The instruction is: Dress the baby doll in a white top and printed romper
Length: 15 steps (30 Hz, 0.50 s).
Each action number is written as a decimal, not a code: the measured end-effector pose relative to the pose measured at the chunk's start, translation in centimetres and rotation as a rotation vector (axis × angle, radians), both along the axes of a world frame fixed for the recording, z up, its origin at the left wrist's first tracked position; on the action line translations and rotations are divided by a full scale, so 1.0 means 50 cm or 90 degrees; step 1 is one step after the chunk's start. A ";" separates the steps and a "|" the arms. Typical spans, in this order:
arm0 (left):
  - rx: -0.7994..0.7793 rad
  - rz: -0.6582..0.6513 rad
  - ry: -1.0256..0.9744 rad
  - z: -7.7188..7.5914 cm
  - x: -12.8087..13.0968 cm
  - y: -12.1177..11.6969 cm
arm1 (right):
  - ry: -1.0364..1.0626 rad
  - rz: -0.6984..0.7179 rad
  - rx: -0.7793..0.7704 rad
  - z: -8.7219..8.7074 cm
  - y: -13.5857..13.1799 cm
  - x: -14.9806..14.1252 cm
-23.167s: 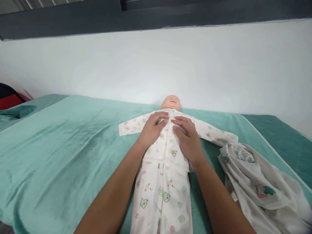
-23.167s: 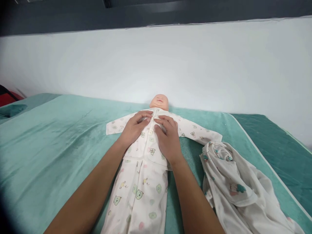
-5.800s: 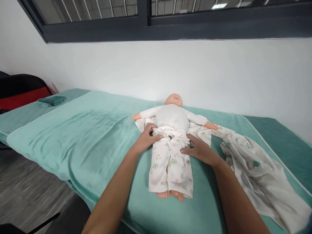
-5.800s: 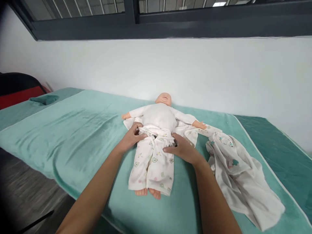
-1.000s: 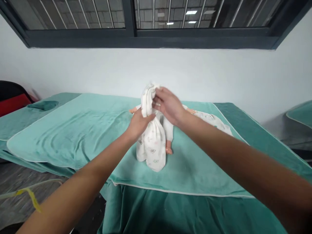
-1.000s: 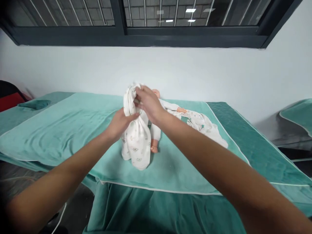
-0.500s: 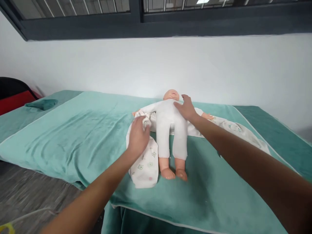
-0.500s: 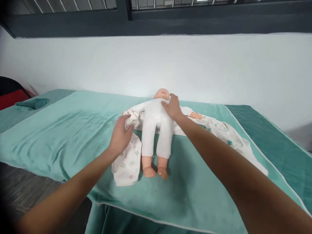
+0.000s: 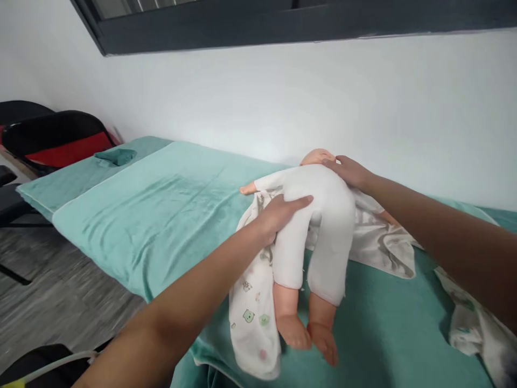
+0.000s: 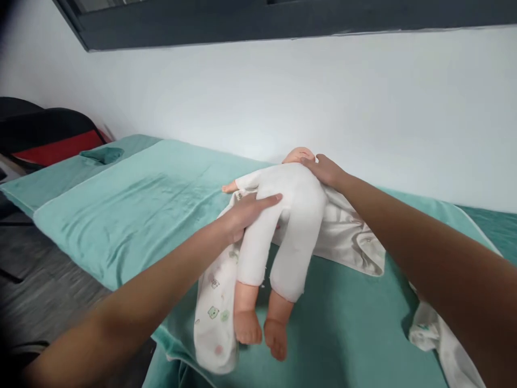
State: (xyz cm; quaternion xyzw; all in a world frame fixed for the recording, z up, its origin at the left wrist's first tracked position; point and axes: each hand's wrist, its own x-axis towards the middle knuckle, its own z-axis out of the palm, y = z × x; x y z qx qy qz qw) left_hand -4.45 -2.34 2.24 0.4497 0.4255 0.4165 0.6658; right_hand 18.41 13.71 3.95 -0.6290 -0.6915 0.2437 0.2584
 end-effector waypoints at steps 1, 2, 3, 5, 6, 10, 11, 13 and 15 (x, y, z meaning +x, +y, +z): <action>-0.011 0.005 0.005 0.012 -0.026 0.011 | 0.000 -0.003 -0.008 0.010 0.009 -0.027; -0.019 0.010 0.015 0.024 -0.055 0.023 | 0.006 -0.002 -0.008 0.019 0.019 -0.057; -0.027 0.015 0.029 0.033 -0.087 0.036 | 0.015 0.005 -0.003 0.024 0.028 -0.089; -0.031 0.029 0.059 0.046 -0.155 0.062 | 0.036 0.032 0.016 0.028 0.050 -0.157; -0.033 0.035 0.071 0.048 -0.190 0.075 | 0.043 0.048 0.029 0.026 0.062 -0.192; -0.034 0.078 0.102 0.033 -0.321 0.121 | 0.035 0.100 0.062 0.002 0.120 -0.319; -0.040 0.086 0.104 0.025 -0.347 0.130 | 0.034 0.111 0.062 -0.006 0.135 -0.345; -0.055 0.094 0.102 0.009 -0.390 0.147 | 0.044 0.150 0.069 -0.023 0.166 -0.390; -0.069 0.097 0.112 -0.005 -0.418 0.162 | 0.067 0.206 0.088 -0.037 0.193 -0.425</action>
